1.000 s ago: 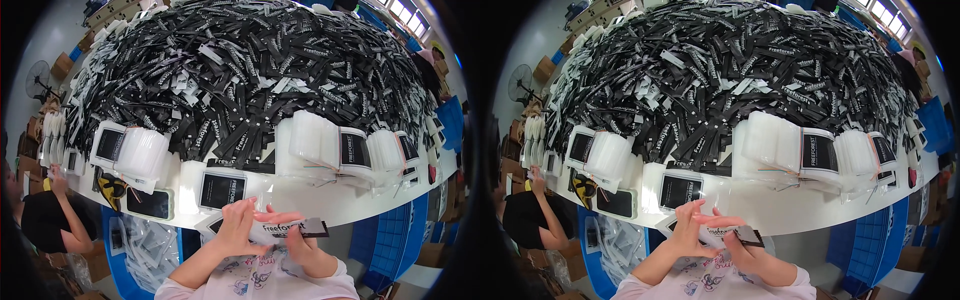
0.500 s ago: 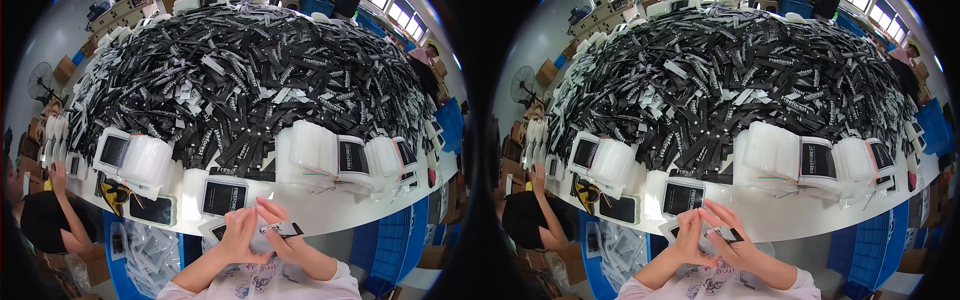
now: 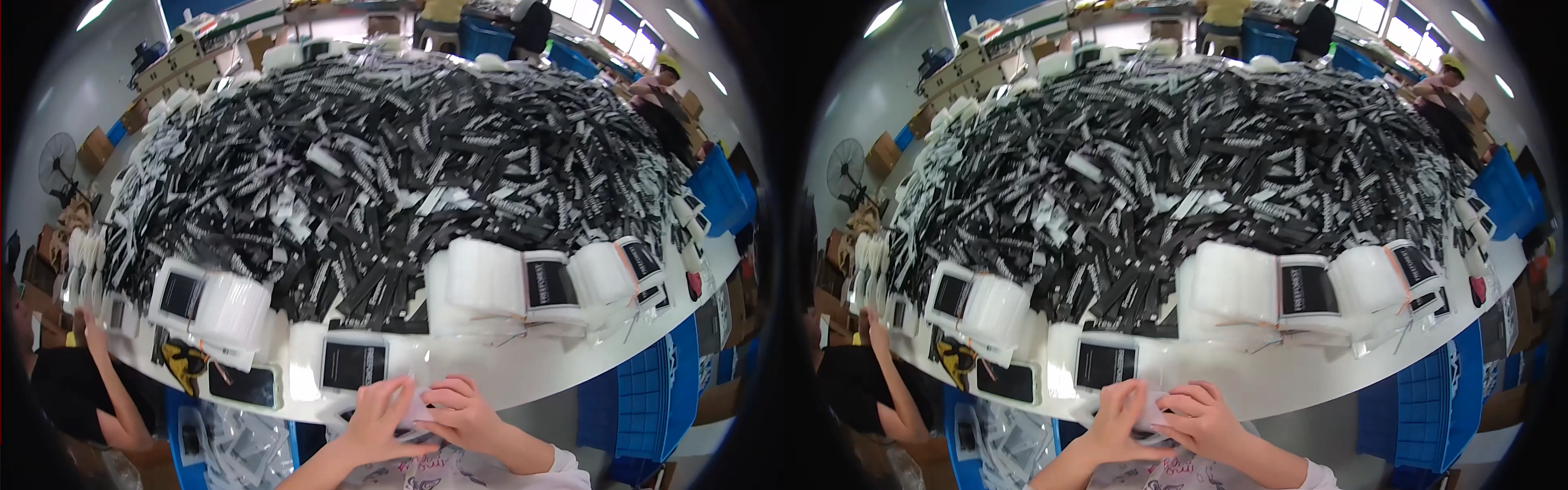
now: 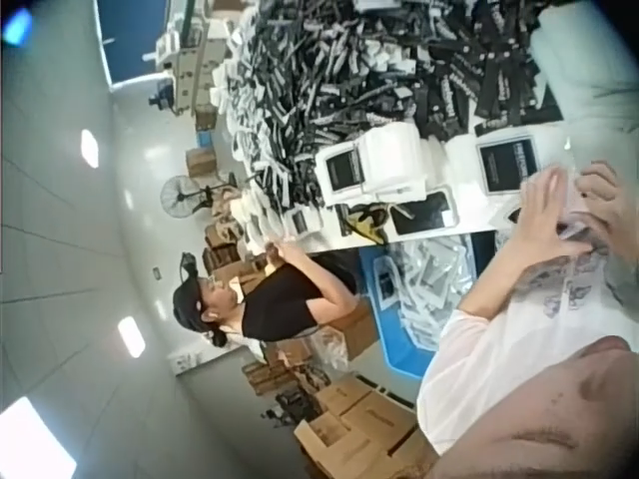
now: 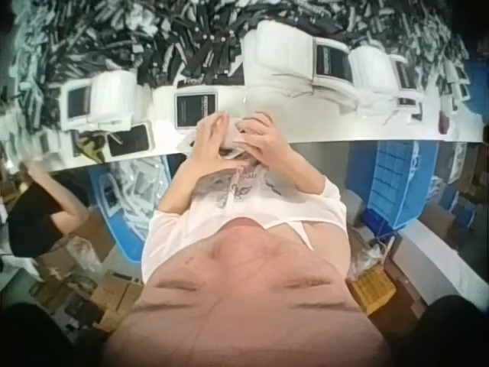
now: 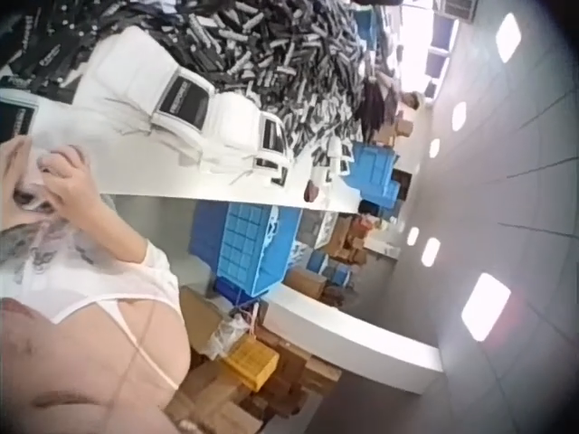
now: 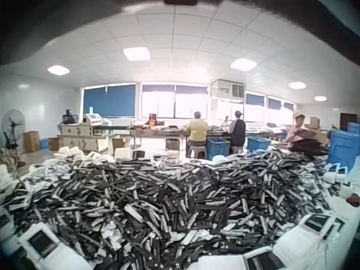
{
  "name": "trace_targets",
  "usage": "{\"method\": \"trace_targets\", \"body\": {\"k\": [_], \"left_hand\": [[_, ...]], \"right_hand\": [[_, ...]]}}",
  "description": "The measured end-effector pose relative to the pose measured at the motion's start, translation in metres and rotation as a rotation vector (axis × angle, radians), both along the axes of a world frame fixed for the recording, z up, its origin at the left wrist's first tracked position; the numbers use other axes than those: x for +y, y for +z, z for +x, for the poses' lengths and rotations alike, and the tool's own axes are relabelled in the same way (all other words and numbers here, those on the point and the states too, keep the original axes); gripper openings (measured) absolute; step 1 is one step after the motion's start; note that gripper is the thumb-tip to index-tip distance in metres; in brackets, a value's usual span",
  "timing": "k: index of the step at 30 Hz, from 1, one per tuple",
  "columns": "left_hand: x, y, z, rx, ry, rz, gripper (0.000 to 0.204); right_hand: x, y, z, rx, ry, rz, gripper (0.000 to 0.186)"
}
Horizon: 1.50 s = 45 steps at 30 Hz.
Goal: Packaging food sachets into clear plastic bags at a circular sorting station.
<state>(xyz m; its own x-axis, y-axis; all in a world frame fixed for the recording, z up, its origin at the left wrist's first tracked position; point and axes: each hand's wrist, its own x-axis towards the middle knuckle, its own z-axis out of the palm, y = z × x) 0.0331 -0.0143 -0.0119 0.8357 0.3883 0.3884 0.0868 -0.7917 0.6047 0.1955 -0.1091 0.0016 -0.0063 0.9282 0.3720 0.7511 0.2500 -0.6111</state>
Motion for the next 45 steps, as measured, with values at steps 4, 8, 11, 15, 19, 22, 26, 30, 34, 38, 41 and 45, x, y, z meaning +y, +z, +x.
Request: {"method": "trace_targets", "body": {"k": [4,8,11,15,19,22,26,30,34,38,41,45], "left_hand": [[0.008,-0.002,-0.008,0.056,0.001,-0.248,0.101],[0.013,0.001,-0.013,0.202,0.001,-0.28,0.099],[0.015,-0.001,-0.011,0.229,-0.107,-0.137,0.104],[0.009,-0.004,-0.01,0.144,-0.016,-0.218,0.105],[0.013,0.004,-0.011,0.164,0.008,-0.294,0.105],[0.005,0.02,-0.004,0.172,0.186,-0.51,0.094],[0.009,0.033,-0.009,0.109,0.14,-0.589,0.051],[0.005,0.029,-0.013,-0.108,0.149,-1.0,0.011],[0.018,0.02,-0.031,-0.08,-0.002,-0.585,0.02],[0.031,0.029,-0.054,-0.005,-0.009,-0.707,0.024],[0.039,0.042,-0.113,0.023,0.082,-0.675,0.02],[0.026,0.043,-0.196,0.376,0.713,-0.414,0.012]], "right_hand": [[-0.004,0.006,-0.003,0.035,-0.036,-0.053,0.016],[-0.005,0.001,0.003,-0.055,0.054,-0.066,0.015],[-0.006,-0.003,0.005,0.029,0.261,-0.175,0.017],[0.001,0.007,0.012,0.067,0.315,-0.159,0.018],[0.004,0.009,0.01,0.096,0.383,-0.215,0.018],[0.007,0.013,0.008,0.146,0.255,0.044,0.018],[0.007,0.019,-0.006,0.206,-0.147,0.217,0.015],[0.005,0.006,-0.005,0.47,0.044,-0.042,0.015],[0.006,0.001,-0.014,0.444,0.085,-0.069,0.014],[0.025,0.001,-0.015,0.427,0.198,-0.171,0.011],[0.061,0.023,0.004,0.178,0.383,-0.135,0.014],[0.152,0.032,0.074,-0.346,0.063,-0.309,0.024]]}}
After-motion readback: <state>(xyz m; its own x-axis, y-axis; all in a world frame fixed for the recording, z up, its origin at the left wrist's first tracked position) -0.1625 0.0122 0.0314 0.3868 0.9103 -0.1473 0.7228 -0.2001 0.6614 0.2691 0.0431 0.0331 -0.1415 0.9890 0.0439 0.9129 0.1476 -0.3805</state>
